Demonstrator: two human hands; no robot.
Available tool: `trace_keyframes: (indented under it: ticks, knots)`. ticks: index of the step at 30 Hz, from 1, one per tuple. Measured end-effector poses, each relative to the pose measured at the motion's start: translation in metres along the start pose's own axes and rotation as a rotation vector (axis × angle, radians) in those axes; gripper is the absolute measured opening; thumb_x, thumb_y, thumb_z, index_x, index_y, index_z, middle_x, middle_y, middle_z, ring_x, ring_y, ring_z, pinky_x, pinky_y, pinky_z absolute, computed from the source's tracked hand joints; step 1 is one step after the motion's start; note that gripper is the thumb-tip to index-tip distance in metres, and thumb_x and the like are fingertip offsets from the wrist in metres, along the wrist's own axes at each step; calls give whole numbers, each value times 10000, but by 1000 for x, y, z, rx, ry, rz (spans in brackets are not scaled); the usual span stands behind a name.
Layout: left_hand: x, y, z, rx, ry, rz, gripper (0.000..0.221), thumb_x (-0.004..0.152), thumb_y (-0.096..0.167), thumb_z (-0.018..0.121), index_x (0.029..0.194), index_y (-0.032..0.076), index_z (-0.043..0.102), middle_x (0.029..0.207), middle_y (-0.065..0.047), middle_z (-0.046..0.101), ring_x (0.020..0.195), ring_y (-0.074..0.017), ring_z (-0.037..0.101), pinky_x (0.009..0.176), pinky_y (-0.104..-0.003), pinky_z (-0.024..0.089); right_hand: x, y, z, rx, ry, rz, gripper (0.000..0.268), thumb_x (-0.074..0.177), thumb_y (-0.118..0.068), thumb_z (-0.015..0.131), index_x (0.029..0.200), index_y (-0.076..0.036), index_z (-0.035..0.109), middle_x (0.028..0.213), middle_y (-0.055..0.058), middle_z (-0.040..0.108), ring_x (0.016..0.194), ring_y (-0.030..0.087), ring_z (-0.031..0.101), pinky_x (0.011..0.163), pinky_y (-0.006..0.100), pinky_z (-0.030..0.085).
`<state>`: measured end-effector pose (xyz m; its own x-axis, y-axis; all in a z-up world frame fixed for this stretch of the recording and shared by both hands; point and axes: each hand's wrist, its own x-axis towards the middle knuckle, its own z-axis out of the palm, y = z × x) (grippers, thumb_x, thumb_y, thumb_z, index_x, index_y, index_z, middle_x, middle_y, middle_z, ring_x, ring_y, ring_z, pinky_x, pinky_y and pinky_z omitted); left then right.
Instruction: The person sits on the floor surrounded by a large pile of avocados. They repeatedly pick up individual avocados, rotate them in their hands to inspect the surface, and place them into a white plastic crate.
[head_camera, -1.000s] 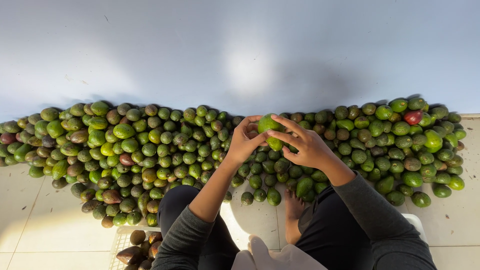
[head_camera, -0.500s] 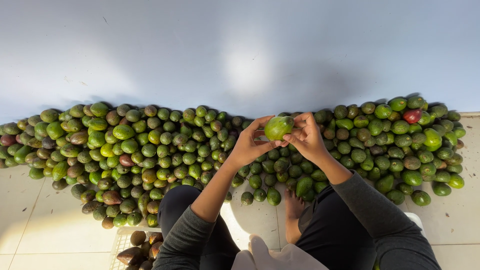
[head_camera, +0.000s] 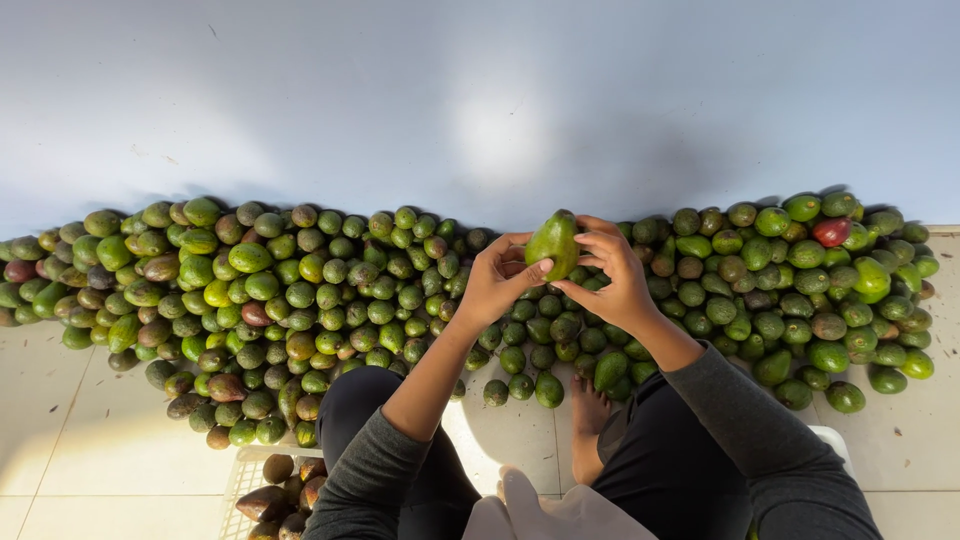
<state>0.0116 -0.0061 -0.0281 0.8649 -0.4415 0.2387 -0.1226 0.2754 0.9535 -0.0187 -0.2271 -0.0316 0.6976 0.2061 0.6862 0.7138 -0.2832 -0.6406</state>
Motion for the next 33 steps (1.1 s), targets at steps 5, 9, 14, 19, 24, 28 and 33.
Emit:
trace_keyframes:
  ticks: [5,9,14,19,24,28,33]
  knots:
    - [9,-18,-3,-182,16,-17,394,1062,222,778,1366,42,603,1158,-260,719,1011,-366,792,868,-543,715,-9,20,-5,113,62,65,703,822,26,889,1421,17,523,1493,229,556,1384,453,562,1106,574,523]
    - [10,-30,-1,-272,28,19,476,1011,212,848,1321,73,515,1195,-227,679,1008,-342,782,841,-501,706,-9,29,-7,153,-9,100,660,888,13,820,1477,-12,523,1536,198,576,1415,385,563,1148,535,492]
    - [14,-18,1,-175,146,140,717,862,207,976,1379,51,505,1118,-130,566,991,-346,773,795,-429,714,6,-2,5,17,-78,8,760,876,-53,853,1530,-13,467,1568,222,496,1408,448,524,1065,620,503]
    - [7,-29,6,-86,216,191,744,793,231,1009,1324,20,532,1193,-213,564,1048,-454,734,789,-473,689,3,16,6,-26,-29,-27,586,953,-55,808,1463,38,534,1431,232,587,1252,455,626,975,581,560]
    - [-22,-6,4,-106,397,318,796,793,145,976,1336,32,405,1225,-264,520,1105,-470,688,792,-531,671,9,10,21,41,-140,-6,474,1047,-35,676,1493,25,527,1460,210,615,1312,407,612,989,519,560]
    - [-54,8,-24,-17,693,425,915,703,205,1044,1396,9,480,1260,-180,598,1199,-299,661,924,-474,612,13,-6,24,-9,-227,-68,473,1029,-16,693,1473,22,533,1453,198,621,1286,402,629,943,497,583]
    - [-118,41,-54,210,1127,402,764,766,450,936,1369,169,562,1368,-112,628,1197,-271,704,1017,-358,643,14,-12,14,-21,-236,15,432,1092,-40,619,1498,40,494,1489,253,591,1325,380,633,1032,438,602]
